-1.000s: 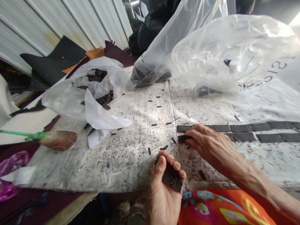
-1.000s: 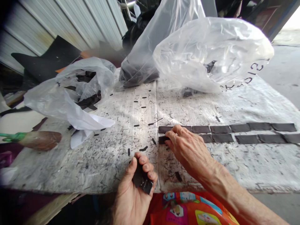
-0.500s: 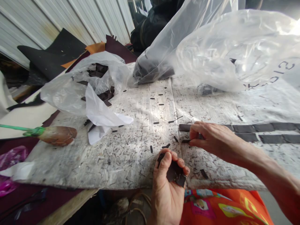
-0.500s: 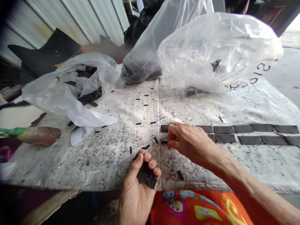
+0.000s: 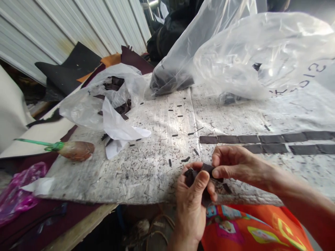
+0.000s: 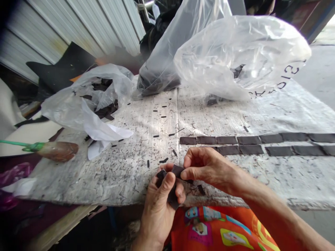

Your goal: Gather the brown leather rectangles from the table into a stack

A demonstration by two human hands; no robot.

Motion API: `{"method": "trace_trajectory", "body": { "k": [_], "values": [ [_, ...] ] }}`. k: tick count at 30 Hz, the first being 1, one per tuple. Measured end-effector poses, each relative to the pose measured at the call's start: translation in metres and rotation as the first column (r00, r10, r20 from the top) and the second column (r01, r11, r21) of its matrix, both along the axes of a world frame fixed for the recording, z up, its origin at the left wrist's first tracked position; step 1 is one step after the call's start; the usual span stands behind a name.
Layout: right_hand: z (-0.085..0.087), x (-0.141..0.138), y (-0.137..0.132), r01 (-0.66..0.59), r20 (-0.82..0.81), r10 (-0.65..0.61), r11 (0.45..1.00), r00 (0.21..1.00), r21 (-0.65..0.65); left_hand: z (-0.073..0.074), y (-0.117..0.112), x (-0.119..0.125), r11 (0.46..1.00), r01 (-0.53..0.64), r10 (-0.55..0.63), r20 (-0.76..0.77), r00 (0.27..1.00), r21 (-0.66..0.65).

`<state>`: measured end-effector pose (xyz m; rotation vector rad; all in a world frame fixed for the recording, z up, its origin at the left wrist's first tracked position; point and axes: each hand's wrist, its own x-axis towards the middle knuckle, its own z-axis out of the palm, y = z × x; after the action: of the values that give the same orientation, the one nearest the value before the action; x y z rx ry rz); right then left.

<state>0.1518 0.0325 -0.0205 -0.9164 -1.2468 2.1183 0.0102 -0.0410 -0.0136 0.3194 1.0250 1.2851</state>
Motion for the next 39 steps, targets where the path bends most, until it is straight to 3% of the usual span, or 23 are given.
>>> {"method": "trace_trajectory", "body": {
  "k": [3,6,8,12,19,26,39],
  "values": [
    [0.001,0.002,-0.002,0.012,0.02,-0.013,1.0,1.0,0.018,-0.001,-0.001,0.005,0.999,-0.03,0.03,-0.083,0.996,-0.009],
    [0.006,0.01,-0.003,0.191,0.154,-0.202,0.978,0.967,0.086,0.0,0.001,0.01,0.992,-0.126,0.123,-0.073,0.99,-0.031],
    [0.007,0.012,-0.008,0.224,0.217,-0.238,0.971,0.947,0.086,0.001,0.002,0.012,0.985,-0.168,0.166,-0.061,0.984,-0.033],
    [0.0,0.008,-0.021,0.112,0.194,-0.11,0.994,0.975,-0.003,0.001,0.003,0.014,0.984,-0.176,0.174,-0.085,0.981,-0.026],
    [-0.005,0.005,-0.023,0.072,0.063,-0.066,0.994,0.996,-0.087,0.003,0.002,0.014,0.994,-0.11,0.109,-0.116,0.987,-0.004],
    [-0.003,-0.008,-0.033,0.157,-0.029,-0.161,0.981,0.987,-0.111,0.003,0.002,0.018,0.989,-0.15,0.144,-0.229,0.963,-0.01],
    [-0.002,0.006,-0.025,0.031,0.027,-0.03,0.999,0.999,-0.024,0.003,0.004,0.016,0.987,-0.159,0.15,-0.168,0.974,-0.037]
  ]
}}
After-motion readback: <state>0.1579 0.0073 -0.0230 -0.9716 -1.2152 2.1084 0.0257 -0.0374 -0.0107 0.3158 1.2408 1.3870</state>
